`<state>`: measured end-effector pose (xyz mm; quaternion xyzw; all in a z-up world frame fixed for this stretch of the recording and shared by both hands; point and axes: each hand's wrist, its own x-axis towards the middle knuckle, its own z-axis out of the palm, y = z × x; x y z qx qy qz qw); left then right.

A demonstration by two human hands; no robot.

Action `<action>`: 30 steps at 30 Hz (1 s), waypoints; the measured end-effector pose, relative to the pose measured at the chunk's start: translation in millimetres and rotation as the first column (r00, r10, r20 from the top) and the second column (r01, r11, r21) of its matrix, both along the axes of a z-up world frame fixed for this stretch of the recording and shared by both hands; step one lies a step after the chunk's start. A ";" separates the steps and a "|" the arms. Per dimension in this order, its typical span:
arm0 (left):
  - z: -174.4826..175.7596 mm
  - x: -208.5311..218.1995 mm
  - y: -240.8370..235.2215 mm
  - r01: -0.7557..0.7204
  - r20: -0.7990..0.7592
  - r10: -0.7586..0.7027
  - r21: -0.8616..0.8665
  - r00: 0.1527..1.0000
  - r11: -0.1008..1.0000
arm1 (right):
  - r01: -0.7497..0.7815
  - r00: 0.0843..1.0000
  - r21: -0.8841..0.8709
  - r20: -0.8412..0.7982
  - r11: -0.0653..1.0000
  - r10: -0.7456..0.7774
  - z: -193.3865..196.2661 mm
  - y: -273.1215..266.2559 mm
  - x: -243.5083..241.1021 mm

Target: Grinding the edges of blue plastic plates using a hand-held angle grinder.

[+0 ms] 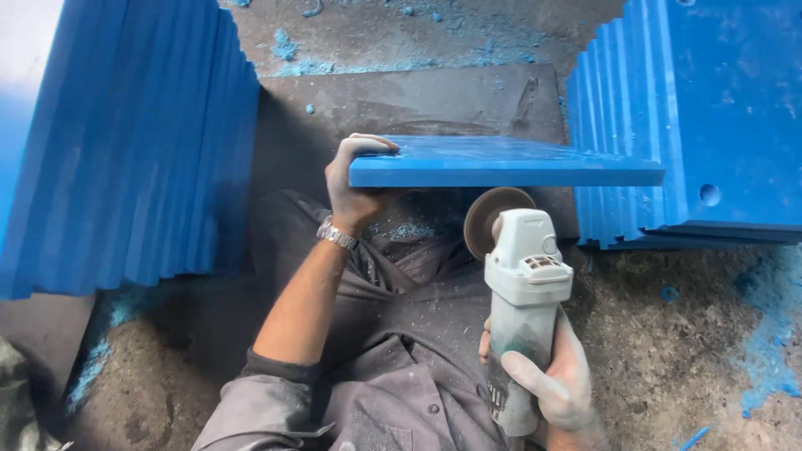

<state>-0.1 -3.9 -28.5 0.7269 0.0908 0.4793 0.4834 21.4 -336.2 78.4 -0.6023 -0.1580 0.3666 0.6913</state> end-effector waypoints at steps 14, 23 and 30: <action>-15.6 -9.2 -4.1 0.126 0.007 -0.126 -0.141 0.992 0.982 | -0.289 0.949 -0.186 0.072 0.939 0.307 38.3 95.2 -37.9; -1.7 -12.6 -11.7 0.028 -0.055 -0.026 0.038 0.998 0.999 | 0.061 0.996 -0.133 -0.053 0.989 -0.068 36.6 11.6 9.0; -4.8 -13.3 -10.6 0.008 -0.071 -0.003 0.059 0.997 0.998 | 0.488 0.871 -0.041 0.078 0.872 -0.484 20.7 -67.6 71.6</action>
